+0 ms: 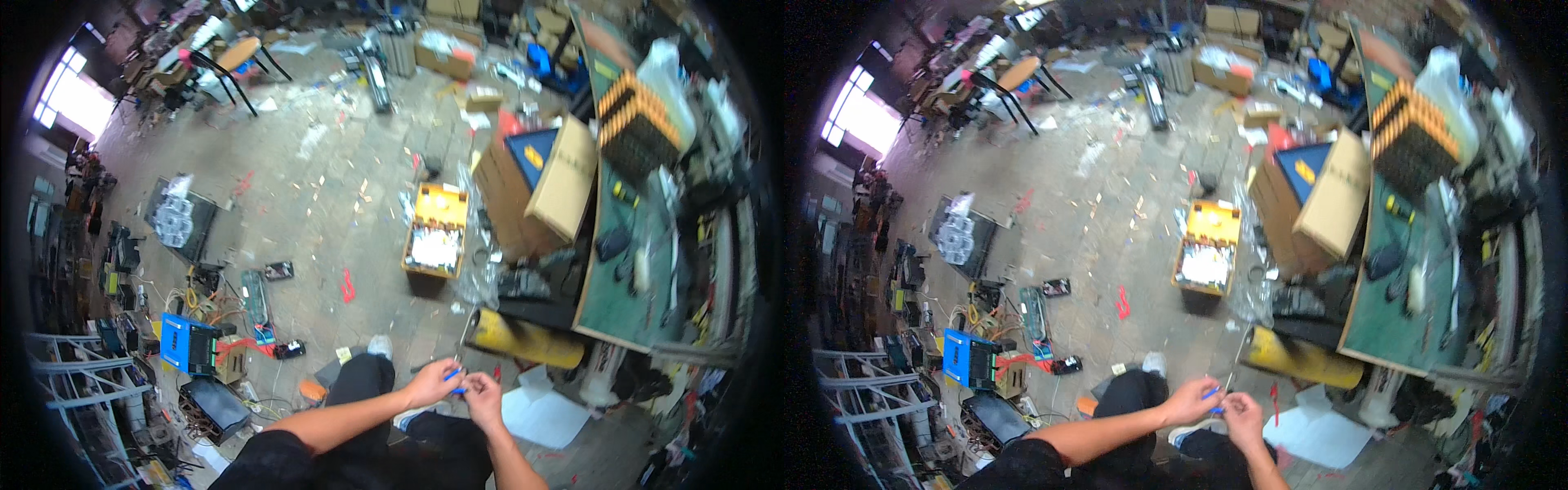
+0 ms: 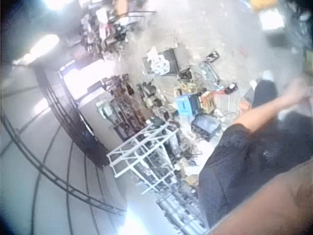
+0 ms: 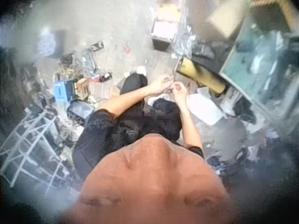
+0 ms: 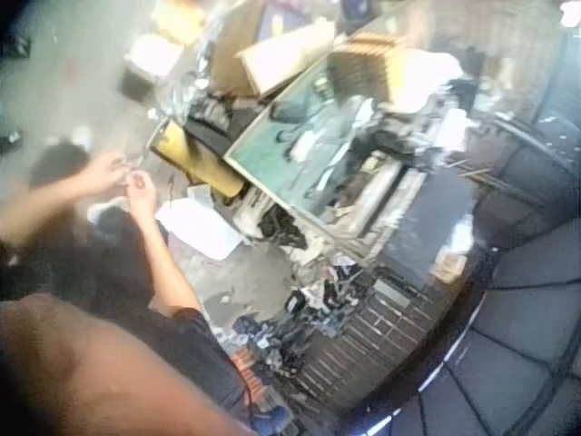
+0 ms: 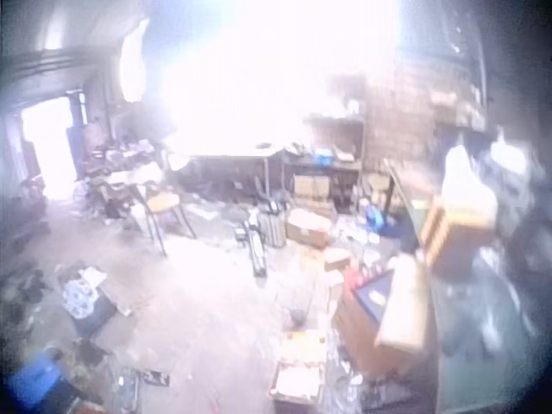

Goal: The person works at a cluttered workbench, stripping and twisting wires, then uses pliers and a hammer on a yellow cylindrical object on the floor. They return to the bench to continue manipulating small components and wires.

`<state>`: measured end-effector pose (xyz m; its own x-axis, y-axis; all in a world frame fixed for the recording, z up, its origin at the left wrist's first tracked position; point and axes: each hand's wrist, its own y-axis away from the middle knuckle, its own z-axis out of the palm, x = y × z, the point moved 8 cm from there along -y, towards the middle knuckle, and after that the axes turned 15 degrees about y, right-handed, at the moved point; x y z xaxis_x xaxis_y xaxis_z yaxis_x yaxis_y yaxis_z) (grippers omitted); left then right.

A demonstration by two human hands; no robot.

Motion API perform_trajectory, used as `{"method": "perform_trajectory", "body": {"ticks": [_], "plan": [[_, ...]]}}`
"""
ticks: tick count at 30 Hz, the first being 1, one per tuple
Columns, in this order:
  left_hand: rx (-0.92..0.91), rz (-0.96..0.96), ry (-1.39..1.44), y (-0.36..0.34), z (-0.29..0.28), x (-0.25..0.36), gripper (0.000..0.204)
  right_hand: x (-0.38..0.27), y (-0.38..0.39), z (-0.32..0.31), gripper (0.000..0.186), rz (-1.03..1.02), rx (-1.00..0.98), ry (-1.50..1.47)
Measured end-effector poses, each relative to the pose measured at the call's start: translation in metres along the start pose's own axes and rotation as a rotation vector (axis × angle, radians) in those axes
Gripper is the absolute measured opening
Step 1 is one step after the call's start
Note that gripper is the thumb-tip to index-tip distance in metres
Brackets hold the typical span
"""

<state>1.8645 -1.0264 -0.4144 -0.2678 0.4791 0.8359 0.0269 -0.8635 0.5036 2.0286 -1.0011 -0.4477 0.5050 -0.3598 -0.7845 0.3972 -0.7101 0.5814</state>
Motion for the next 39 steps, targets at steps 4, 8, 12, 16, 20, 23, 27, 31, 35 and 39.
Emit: {"method": "perform_trajectory", "body": {"ticks": [4, 8, 12, 16, 20, 23, 27, 31, 35, 39], "plan": [[0.116, 0.07, 0.226, 0.08, -0.035, 0.109, 0.031, -0.159, 0.038, 0.024, 0.016, 0.008, -0.235, -0.009], [0.2, 0.12, 0.301, 0.145, -0.081, 0.209, 0.028, -0.307, 0.058, 0.047, 0.023, -0.219, -0.355, 0.394], [0.306, 0.248, 0.228, 0.194, -0.144, 0.271, 0.033, -0.406, 0.055, 0.063, 0.027, -0.372, -0.342, 0.566], [0.318, 0.329, 0.33, 0.207, -0.212, 0.324, 0.037, -0.445, 0.045, 0.042, 0.028, -0.294, -0.186, 0.649], [0.398, 0.432, 0.315, 0.199, -0.27, 0.366, 0.039, -0.415, 0.012, 0.024, 0.023, -0.193, -0.102, 0.548], [0.45, 0.477, 0.283, 0.19, -0.314, 0.396, 0.04, -0.423, -0.013, 0.03, 0.017, -0.09, -0.099, 0.457], [0.47, 0.54, 0.225, 0.159, -0.386, 0.439, 0.043, -0.454, -0.089, 0.051, 0.019, -0.06, -0.023, 0.534], [0.547, 0.511, 0.143, 0.11, -0.463, 0.492, 0.044, -0.511, -0.212, 0.092, 0.022, -0.292, 0.044, 0.767], [0.577, 0.572, 0.105, 0.076, -0.528, 0.561, 0.042, -0.661, -0.311, 0.156, 0.024, -0.324, -0.112, 0.422], [0.637, 0.713, 0.233, 0.047, -0.61, 0.628, 0.043, -0.803, -0.393, 0.208, 0.022, -0.382, -0.146, 0.332]]}}
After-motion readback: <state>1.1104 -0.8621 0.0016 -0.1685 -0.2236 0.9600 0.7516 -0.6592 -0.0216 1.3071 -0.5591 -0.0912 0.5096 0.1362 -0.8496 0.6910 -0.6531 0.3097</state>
